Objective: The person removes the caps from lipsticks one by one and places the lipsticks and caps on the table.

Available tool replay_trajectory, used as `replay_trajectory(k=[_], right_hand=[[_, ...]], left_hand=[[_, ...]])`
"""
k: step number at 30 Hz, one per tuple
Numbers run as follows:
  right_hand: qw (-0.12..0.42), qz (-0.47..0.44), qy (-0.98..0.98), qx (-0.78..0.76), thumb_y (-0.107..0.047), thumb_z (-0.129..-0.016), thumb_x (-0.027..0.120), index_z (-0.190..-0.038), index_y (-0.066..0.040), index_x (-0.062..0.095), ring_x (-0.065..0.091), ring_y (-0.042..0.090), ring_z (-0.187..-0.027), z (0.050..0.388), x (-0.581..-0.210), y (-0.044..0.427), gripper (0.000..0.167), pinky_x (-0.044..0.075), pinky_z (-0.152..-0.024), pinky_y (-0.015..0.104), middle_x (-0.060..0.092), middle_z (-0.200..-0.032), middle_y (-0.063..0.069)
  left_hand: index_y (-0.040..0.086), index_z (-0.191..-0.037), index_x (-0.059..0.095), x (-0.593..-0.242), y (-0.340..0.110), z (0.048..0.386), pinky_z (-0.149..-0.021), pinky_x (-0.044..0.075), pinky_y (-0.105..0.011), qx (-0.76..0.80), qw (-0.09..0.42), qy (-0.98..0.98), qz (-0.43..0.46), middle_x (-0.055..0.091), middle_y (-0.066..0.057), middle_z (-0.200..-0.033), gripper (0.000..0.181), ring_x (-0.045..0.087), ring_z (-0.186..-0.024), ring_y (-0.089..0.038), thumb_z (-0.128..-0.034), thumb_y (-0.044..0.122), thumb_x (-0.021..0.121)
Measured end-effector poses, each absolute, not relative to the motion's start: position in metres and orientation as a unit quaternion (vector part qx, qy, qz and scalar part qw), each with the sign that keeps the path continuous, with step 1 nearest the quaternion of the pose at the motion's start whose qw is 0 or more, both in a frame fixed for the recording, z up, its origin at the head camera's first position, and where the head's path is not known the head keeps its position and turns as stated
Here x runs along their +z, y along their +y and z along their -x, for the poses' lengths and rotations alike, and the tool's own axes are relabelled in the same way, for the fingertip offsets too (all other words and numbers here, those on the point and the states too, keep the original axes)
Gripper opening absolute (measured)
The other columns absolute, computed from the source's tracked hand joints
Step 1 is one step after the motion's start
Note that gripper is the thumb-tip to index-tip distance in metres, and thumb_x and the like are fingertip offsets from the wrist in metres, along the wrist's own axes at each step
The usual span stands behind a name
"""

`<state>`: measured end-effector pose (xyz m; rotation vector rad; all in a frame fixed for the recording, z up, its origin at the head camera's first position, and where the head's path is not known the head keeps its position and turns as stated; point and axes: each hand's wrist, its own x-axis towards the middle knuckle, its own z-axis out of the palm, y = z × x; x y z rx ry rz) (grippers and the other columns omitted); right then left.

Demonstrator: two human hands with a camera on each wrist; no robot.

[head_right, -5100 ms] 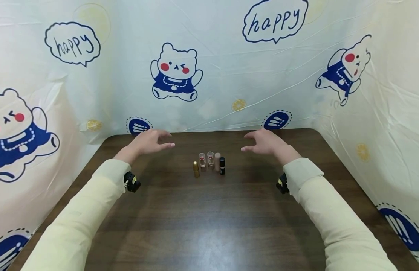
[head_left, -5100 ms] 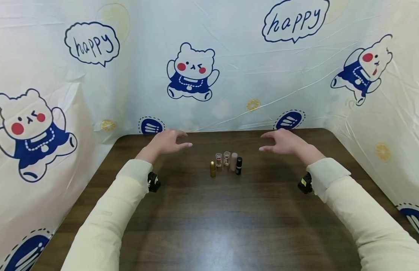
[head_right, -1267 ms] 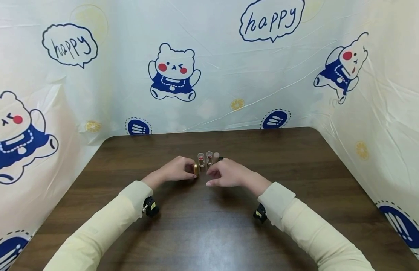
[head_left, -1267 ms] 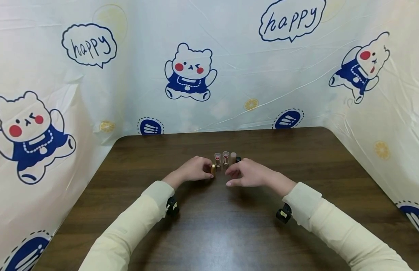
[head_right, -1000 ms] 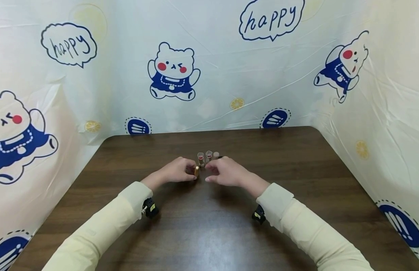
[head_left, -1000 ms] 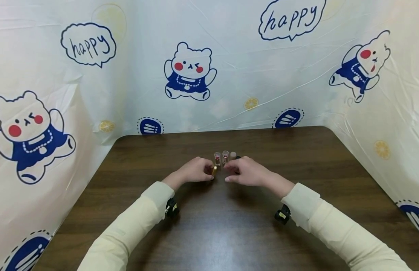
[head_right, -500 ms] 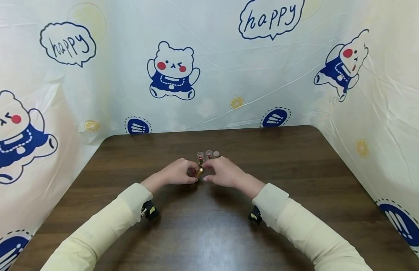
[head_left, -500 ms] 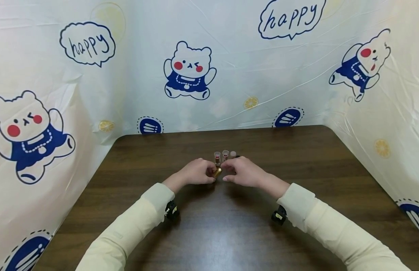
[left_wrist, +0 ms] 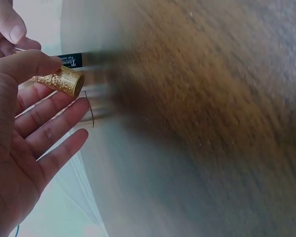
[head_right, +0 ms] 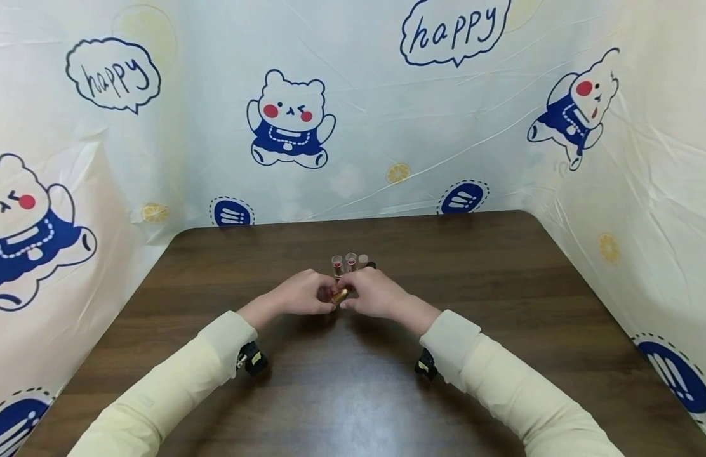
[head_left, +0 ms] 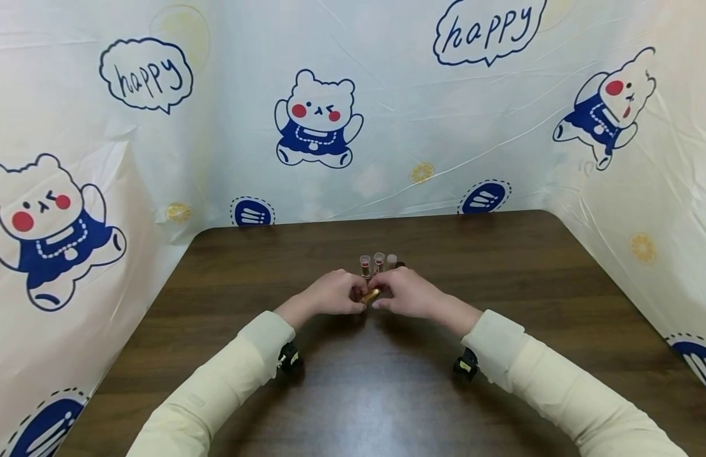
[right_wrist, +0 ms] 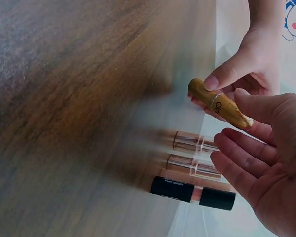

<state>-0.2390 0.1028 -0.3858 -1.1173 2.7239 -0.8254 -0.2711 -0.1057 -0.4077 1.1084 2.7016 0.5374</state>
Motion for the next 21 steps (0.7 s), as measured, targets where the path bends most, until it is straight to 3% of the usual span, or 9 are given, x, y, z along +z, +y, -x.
replay_trajectory(k=[11,21], right_hand=[[0.046,0.358,0.897,-0.253,-0.015,-0.086,0.076,-0.101,-0.009,0.069,0.059,0.007,-0.075,0.2377,-0.3898,0.1018,0.018,0.049,-0.067,0.026,0.067,-0.091,-0.004],[0.053,0.359,0.897,-0.252,-0.016,-0.085,0.077,-0.096,-0.010,0.069,0.057,0.007,-0.071,0.2368,-0.3920,0.1018,0.014,0.049,-0.065,0.025,0.065,-0.085,-0.006]], left_hand=[[0.017,-0.089,0.068,-0.4056,-0.1033,0.2648,-0.062,0.048,-0.024,0.170,0.096,0.907,-0.373,0.060,0.012,-0.074,0.012,0.056,-0.065,-0.005,-0.0841,0.026,0.074],[0.018,-0.086,0.067,-0.4048,-0.1021,0.2610,-0.060,0.047,-0.025,0.160,0.090,0.905,-0.383,0.060,0.012,-0.072,0.012,0.055,-0.063,-0.005,-0.0839,0.028,0.074]])
